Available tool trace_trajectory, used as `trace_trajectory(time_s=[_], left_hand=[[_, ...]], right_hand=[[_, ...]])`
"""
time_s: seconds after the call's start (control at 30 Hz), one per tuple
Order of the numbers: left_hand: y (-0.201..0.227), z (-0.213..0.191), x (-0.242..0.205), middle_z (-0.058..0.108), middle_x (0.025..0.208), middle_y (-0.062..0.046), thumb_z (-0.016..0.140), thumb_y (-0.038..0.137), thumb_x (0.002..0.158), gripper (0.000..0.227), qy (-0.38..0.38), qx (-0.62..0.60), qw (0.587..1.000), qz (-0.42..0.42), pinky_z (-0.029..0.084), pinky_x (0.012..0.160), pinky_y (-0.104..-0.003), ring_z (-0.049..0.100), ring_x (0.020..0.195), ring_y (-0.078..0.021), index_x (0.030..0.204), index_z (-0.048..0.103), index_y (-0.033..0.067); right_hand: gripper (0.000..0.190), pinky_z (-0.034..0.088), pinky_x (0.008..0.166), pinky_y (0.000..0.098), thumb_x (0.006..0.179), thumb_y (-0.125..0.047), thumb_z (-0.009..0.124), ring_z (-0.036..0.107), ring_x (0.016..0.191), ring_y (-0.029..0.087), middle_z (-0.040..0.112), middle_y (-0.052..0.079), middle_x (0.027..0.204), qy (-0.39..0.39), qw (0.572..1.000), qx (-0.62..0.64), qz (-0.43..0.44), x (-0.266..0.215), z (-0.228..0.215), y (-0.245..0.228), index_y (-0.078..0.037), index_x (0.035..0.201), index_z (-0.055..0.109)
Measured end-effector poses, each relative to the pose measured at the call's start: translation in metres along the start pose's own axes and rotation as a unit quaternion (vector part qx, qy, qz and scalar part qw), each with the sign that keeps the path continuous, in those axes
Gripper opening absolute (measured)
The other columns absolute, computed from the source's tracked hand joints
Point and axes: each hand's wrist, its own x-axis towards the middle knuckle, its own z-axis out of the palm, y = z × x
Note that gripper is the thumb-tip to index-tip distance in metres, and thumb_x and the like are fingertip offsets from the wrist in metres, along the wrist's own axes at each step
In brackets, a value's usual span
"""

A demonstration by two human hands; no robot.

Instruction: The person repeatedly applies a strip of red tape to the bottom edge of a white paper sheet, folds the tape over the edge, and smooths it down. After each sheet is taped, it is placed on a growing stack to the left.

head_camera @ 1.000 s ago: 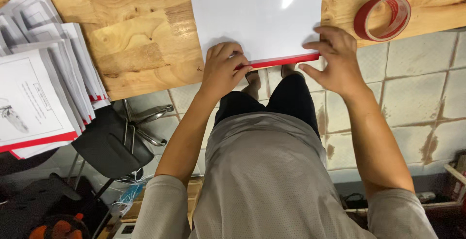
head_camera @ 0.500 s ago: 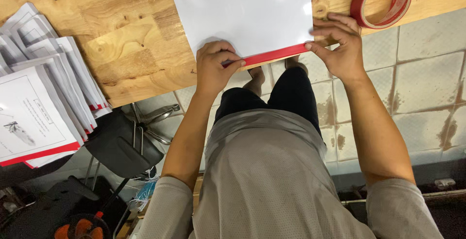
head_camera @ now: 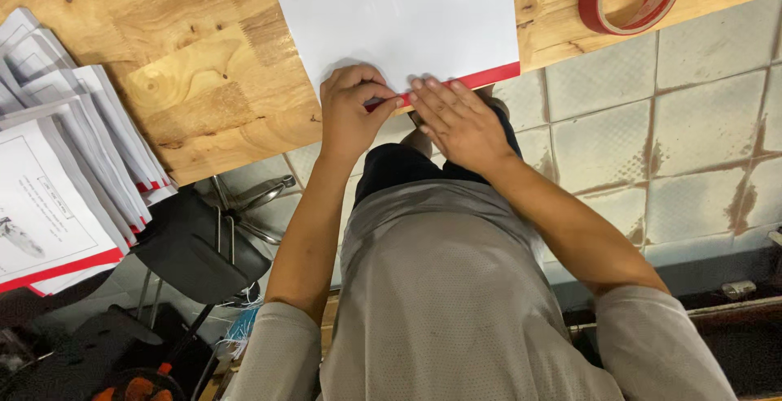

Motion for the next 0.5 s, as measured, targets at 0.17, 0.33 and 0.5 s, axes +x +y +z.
trace_trajectory(time_s=[0.17, 0.33, 0.5], left_hand=[[0.002, -0.003, -0.003, 0.068, 0.099, 0.002, 0.091, 0.021, 0.075, 0.017, -0.004, -0.011, 1.000, -0.009, 0.046, 0.090, -0.039, 0.061, 0.101, -0.0213, 0.081, 0.077, 0.0121], [-0.002, -0.036, -0.017, 0.062, 0.104, -0.006, 0.096, 0.034, 0.071, 0.038, 0.008, 0.119, 0.993, 0.021, 0.044, 0.088, -0.045, 0.057, 0.102, -0.0274, 0.081, 0.071, 0.0082], [-0.031, -0.066, -0.039, 0.059, 0.107, -0.009, 0.095, 0.022, 0.070, 0.034, 0.020, 0.023, 0.999, -0.010, 0.055, 0.079, -0.039, 0.058, 0.098, -0.0280, 0.079, 0.068, 0.0041]], right_hand=[[0.053, 0.032, 0.129, 0.0431, 0.107, -0.022, 0.063, 0.046, 0.151, 0.029, 0.049, 0.016, 0.162, -0.064, 0.991, -0.009, 0.114, -0.048, -0.034, 0.072, 0.000, 0.155, 0.055], [0.052, 0.033, 0.127, 0.0489, 0.104, -0.015, 0.063, 0.047, 0.151, 0.038, 0.052, 0.024, 0.160, -0.002, 0.987, -0.063, 0.149, -0.053, -0.066, 0.084, 0.004, 0.152, 0.055], [0.033, 0.044, 0.119, 0.0452, 0.105, -0.015, 0.067, 0.060, 0.136, 0.028, 0.066, 0.013, 0.141, 0.032, 0.983, 0.159, 0.083, 0.017, -0.062, 0.047, 0.001, 0.134, 0.068]])
